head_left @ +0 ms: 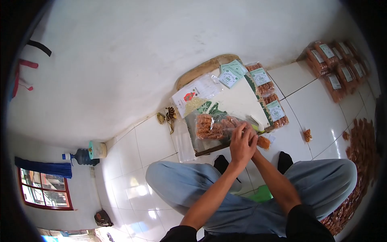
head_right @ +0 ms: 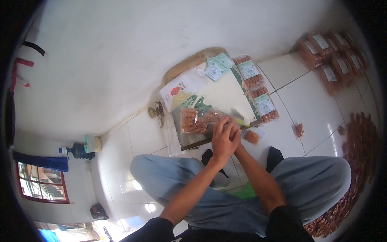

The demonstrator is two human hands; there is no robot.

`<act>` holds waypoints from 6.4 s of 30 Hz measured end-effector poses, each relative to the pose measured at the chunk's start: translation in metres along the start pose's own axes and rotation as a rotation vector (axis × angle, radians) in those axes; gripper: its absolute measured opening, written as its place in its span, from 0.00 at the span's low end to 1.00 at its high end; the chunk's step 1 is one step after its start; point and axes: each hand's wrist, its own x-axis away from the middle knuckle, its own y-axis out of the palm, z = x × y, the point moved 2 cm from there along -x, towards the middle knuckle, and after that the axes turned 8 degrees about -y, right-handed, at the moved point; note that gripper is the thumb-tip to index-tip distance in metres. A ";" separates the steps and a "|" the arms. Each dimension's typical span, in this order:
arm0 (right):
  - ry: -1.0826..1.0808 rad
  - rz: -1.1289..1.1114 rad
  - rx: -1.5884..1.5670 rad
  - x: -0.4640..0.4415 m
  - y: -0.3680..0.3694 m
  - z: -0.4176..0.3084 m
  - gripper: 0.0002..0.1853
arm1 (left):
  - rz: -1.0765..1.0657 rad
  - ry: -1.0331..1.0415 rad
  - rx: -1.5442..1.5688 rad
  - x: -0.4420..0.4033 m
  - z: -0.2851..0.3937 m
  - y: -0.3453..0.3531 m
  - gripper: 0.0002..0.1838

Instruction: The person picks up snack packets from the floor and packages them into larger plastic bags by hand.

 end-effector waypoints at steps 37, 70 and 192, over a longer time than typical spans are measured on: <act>0.325 0.146 3.662 -0.024 0.030 0.047 0.18 | -0.151 -0.133 0.151 0.034 0.041 -0.024 0.05; -0.138 -1.080 3.655 -0.020 0.013 0.046 0.13 | 0.022 -0.334 -0.341 -0.031 -0.142 -0.057 0.32; 0.438 -0.330 3.109 -0.025 0.030 -0.011 0.13 | -0.054 -0.378 -0.355 -0.008 -0.172 -0.066 0.43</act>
